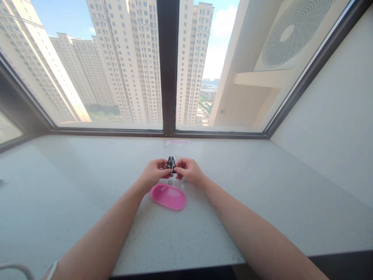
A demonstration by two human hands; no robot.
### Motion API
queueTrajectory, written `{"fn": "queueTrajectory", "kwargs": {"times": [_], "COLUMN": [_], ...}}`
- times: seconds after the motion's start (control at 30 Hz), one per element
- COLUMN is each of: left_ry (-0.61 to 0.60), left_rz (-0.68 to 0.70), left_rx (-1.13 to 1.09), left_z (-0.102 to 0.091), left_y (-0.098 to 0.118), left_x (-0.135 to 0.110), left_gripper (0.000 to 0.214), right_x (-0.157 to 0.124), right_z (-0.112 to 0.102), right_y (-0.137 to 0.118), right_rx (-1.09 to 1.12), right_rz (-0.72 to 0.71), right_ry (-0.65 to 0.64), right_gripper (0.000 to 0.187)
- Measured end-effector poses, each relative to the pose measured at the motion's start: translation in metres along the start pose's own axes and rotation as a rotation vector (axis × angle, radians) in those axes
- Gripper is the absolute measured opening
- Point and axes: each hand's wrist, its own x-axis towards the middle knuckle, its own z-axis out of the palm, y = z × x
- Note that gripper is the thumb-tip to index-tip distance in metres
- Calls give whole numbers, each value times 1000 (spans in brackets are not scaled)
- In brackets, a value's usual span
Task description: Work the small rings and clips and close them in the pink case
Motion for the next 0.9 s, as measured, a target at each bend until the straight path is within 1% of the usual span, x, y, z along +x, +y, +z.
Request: {"fn": "queueTrajectory", "kwargs": {"times": [0.2,0.9], "left_ry": [-21,-3], "left_rz": [10,25], "left_rx": [-30,8], "left_z": [-2,0], "left_y": [0,-1], "left_x": [0,-1], "left_gripper": [32,34], "right_x": [0,0], "right_z": [0,0], "right_y": [0,1], "right_rx": [13,7], "right_rz": [-18,4], "right_ry": [-1,-20], "right_gripper": [19,21]}}
